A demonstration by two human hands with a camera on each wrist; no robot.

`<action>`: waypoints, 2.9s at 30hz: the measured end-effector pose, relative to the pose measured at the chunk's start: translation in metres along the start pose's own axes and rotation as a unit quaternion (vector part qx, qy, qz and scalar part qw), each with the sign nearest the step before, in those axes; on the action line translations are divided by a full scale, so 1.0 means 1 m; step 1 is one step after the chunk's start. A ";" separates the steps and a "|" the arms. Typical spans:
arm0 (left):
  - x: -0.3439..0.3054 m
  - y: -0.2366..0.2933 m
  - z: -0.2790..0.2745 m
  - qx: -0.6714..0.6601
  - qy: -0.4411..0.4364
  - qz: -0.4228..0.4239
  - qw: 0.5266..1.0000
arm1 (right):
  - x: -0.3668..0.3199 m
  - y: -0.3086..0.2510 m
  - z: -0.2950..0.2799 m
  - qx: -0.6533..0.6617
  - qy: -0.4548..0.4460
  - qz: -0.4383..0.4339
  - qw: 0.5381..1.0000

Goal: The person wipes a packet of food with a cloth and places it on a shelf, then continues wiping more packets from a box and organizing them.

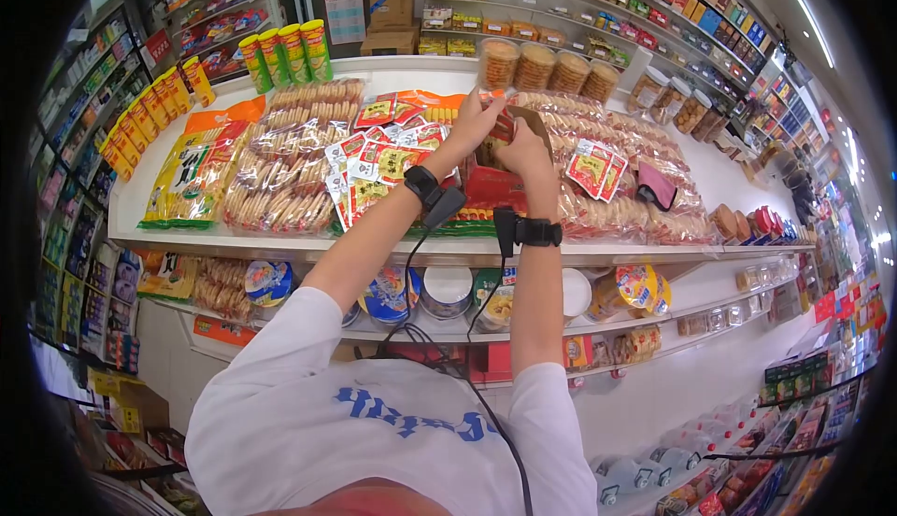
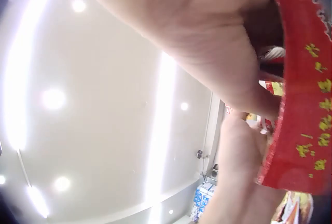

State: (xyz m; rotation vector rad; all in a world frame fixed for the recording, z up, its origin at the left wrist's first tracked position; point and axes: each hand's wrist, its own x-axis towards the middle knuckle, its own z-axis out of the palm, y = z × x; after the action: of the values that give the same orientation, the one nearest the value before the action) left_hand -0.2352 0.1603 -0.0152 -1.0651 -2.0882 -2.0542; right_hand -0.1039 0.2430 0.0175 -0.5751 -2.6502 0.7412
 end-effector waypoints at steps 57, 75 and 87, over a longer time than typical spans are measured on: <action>-0.067 0.070 -0.065 -0.089 -0.269 -0.134 0.950 | -0.080 -0.002 -0.024 0.075 -0.120 -0.021 0.990; -0.089 0.069 -0.060 0.082 -0.255 -0.035 0.963 | -0.088 -0.006 -0.010 0.043 -0.018 -0.010 0.999; -0.090 0.065 -0.066 -0.026 -0.287 0.016 0.957 | -0.074 -0.019 -0.015 0.024 -0.151 0.002 0.988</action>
State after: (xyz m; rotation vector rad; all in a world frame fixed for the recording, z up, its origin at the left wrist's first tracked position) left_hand -0.1640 0.0550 0.0087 -1.8770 -2.2147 -1.9574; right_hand -0.0397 0.2006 0.0248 -0.4872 -2.8948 0.9584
